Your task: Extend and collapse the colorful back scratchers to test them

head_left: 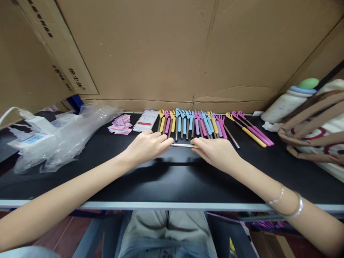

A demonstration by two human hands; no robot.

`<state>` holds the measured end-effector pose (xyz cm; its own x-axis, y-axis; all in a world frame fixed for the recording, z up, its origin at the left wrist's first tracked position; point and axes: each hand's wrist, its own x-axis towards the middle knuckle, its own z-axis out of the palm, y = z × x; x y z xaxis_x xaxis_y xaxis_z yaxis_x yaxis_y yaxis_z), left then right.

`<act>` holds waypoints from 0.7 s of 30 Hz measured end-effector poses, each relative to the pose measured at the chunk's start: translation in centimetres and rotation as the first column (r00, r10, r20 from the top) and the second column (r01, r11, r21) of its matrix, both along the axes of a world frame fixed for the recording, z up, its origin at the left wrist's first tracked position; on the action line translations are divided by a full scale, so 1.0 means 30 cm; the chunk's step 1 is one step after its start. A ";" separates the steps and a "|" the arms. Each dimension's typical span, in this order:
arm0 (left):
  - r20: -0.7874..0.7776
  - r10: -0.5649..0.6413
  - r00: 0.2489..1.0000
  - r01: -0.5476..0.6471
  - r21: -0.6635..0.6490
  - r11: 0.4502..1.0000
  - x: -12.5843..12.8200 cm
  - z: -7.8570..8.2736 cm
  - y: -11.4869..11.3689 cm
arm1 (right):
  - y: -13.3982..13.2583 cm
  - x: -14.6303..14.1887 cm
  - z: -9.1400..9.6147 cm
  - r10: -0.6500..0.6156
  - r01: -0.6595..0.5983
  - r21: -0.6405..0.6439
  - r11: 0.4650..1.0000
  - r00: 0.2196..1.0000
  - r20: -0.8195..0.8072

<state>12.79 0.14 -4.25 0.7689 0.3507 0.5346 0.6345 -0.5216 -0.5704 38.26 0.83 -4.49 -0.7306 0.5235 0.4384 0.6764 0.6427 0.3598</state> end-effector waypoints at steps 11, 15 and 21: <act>-0.038 -0.005 0.999 0.007 0.056 0.998 -0.153 0.041 -0.022 | -0.011 0.147 0.027 0.006 -0.010 0.124 0.992 1.000 0.028; -0.110 0.071 0.991 -0.060 0.104 0.993 -0.351 0.072 -0.007 | 0.046 0.369 0.048 -0.135 0.118 0.200 0.973 0.988 0.075; -0.162 0.260 0.952 -0.226 0.199 0.953 -0.522 0.104 -0.012 | 0.096 0.601 0.063 -0.421 0.399 0.195 0.896 0.903 0.084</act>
